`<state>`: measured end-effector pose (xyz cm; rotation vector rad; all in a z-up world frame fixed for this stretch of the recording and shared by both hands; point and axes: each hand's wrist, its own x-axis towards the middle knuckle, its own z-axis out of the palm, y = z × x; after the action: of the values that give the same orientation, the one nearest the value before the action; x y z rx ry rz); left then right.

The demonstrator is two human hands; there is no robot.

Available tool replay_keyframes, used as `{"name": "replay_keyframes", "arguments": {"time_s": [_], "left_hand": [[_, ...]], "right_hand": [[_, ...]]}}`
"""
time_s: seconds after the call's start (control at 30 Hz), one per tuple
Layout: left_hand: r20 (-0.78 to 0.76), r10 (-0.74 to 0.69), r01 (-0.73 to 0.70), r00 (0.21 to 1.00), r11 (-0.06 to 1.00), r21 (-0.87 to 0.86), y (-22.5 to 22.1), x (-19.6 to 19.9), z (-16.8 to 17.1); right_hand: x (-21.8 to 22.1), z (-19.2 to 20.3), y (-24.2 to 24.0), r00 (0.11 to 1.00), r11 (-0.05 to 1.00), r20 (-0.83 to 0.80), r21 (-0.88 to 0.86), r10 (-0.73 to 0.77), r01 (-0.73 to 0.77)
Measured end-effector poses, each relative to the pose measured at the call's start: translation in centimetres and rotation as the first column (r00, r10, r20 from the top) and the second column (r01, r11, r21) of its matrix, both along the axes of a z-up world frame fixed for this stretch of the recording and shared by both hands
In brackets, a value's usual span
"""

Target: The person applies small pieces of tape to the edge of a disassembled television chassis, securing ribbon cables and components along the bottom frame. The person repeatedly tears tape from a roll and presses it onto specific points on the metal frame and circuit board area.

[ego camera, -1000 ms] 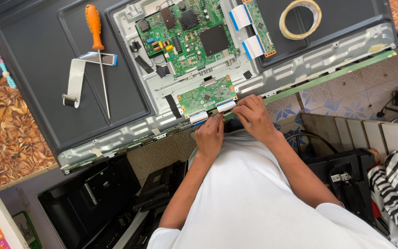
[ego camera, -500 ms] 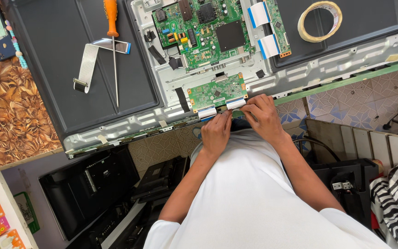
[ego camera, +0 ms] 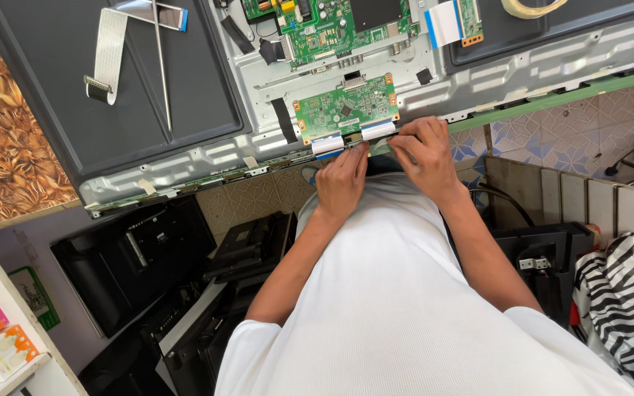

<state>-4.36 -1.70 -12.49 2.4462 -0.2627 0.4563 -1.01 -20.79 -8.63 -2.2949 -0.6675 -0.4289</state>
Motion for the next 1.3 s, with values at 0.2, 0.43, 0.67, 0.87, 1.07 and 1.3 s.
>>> {"name": "replay_keyframes", "arguments": {"time_s": [0.2, 0.43, 0.67, 0.87, 1.07, 1.3], "left_hand": [[-0.012, 0.012, -0.012, 1.0, 1.0, 0.004, -0.1, -0.1, -0.4], [-0.019, 0.007, -0.008, 1.0, 0.999, -0.032, 0.1, 0.0, -0.2], [-0.018, 0.007, -0.007, 1.0, 0.999, -0.041, 0.1, 0.0, -0.6], [-0.02, -0.004, 0.003, 1.0, 0.999, -0.036, -0.2, 0.2, -1.2], [-0.033, -0.014, 0.013, 0.999, 1.0, -0.006, -0.5, 0.2, -1.5], [-0.055, -0.04, 0.039, 0.998, 0.999, -0.015, -0.4, 0.0, -1.5]], "right_hand": [[0.0, -0.2, -0.1, 1.0, 1.0, -0.003, 0.004, 0.008, -0.008], [-0.2, -1.1, -0.5, 1.0, 0.998, 0.003, 0.07, -0.01, 0.01], [-0.4, -2.3, -0.5, 1.0, 0.999, 0.021, 0.042, 0.004, -0.005], [-0.4, -2.2, -0.3, 1.0, 1.0, 0.025, 0.023, 0.0, 0.0], [-0.2, -2.0, -0.3, 1.0, 1.0, 0.015, -0.003, -0.007, 0.007], [0.0, -1.3, 0.0, 1.0, 0.998, 0.01, -0.061, -0.016, 0.016]]}}
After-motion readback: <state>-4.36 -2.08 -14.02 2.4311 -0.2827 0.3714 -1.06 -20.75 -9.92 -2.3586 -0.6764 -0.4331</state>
